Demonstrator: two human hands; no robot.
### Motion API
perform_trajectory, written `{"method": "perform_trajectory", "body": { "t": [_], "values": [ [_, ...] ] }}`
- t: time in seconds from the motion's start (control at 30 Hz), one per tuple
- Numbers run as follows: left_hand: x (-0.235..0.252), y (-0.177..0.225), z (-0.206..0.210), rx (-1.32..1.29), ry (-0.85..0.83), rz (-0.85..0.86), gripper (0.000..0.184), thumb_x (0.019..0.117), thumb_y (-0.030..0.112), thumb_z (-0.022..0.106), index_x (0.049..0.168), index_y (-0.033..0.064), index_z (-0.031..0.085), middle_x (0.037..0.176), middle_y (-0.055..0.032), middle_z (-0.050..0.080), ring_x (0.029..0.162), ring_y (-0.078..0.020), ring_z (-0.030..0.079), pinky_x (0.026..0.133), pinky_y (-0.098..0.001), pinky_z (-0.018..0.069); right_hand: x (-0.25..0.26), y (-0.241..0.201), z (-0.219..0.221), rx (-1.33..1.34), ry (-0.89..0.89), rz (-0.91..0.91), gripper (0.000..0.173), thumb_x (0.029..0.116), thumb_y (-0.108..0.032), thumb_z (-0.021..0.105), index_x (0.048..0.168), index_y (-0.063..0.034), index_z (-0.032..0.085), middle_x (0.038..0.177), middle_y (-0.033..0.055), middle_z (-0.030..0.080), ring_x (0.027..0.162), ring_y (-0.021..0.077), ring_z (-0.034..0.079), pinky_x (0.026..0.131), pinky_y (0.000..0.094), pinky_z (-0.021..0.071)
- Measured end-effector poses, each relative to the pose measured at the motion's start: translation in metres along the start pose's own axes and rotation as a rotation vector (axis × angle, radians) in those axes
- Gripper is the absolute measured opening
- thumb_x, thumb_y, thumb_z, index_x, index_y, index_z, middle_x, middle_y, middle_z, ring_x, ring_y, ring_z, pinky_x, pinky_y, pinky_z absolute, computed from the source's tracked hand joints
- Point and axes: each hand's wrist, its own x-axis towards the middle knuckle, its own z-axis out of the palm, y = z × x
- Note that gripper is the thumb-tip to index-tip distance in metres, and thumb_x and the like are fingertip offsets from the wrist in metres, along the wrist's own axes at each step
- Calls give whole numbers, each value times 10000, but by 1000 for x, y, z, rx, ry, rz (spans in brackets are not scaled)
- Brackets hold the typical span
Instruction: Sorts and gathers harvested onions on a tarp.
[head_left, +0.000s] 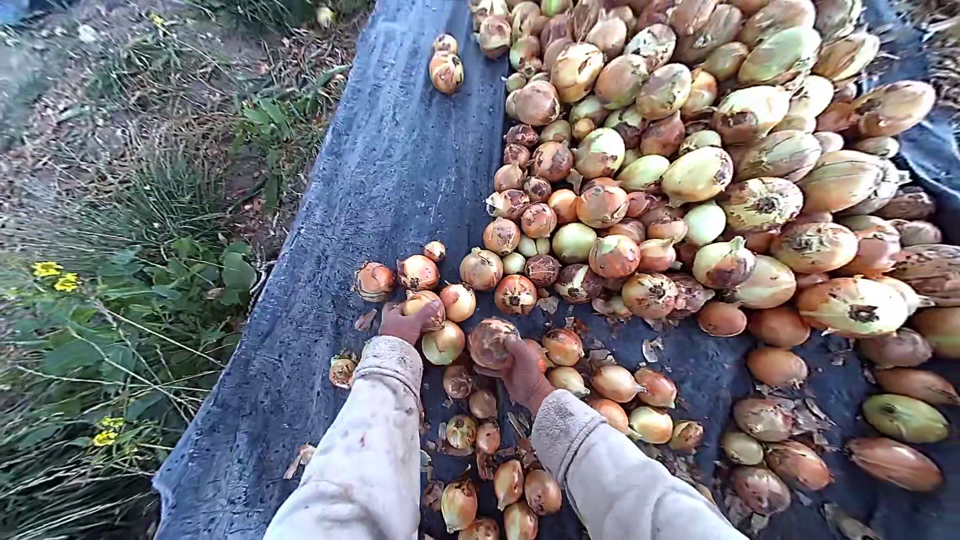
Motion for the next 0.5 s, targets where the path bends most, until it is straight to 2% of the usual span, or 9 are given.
{"method": "perform_trajectory", "body": {
  "t": [0.07,0.13,0.23,0.3,0.33,0.37,0.4,0.43,0.5],
  "values": [
    [-12,-17,16,-32,72,44,807,808,427,864,1399,-31,560,1585,-313,330,1443,-467,369,1172,-630,315,-6,3,10,53,114,14,675,938,-475,606,1455,-78,435,1290,191,595,1059,304,647,838,502,576],
    [-27,-31,32,-157,138,75,863,801,369,877,1451,-40,484,1592,-317,306,1436,-461,377,1163,-612,338,-12,15,12,9,174,-12,701,917,-390,679,1494,-88,421,1389,223,543,1144,343,616,895,519,558],
    [-50,-53,49,-478,130,44,821,920,261,756,1545,-29,310,1488,-326,447,1339,-431,497,1093,-571,439,-37,14,3,89,228,2,761,900,-262,693,1532,-53,324,1452,275,458,1186,374,597,922,504,565],
    [-86,-55,47,-697,46,9,637,1020,257,577,1544,12,313,1397,-289,524,1217,-372,582,988,-545,518,-69,0,-10,169,200,38,748,943,-262,616,1561,-53,251,1421,263,474,1153,339,603,920,471,556],
    [-112,-54,43,-795,12,-4,560,1039,321,485,1492,16,362,1290,-234,576,1097,-306,624,892,-494,556,-91,-4,-19,231,167,37,787,913,-325,643,1543,-46,263,1357,241,520,1107,314,627,894,454,570],
    [-137,-53,39,-890,-22,-2,572,1005,426,454,1419,34,410,1190,-176,617,1005,-259,656,805,-462,584,-114,-6,-30,304,135,15,913,775,-460,749,1470,-36,334,1245,200,592,1027,283,669,833,434,600],
    [-160,-51,35,-997,-66,8,642,947,538,475,1375,64,417,1146,-146,627,974,-252,665,768,-471,590,-133,-8,-40,402,95,-16,1099,588,-600,886,1392,-23,408,1173,193,649,980,301,708,790,459,627],
    [-181,-52,32,-1119,-85,7,746,844,654,569,1325,95,454,1104,-139,650,951,-271,678,744,-502,592,-155,-9,-50,483,57,-28,1203,458,-680,923,1351,-19,462,1154,203,677,977,341,720,773,509,630],
    [-221,-52,32,-1343,-102,63,783,736,753,662,1213,140,565,1024,-113,696,929,-271,702,755,-515,599,-203,-11,-64,598,-30,-8,1265,395,-776,880,1364,-46,520,1243,223,664,1070,412,689,798,593,606]
  ]
}}
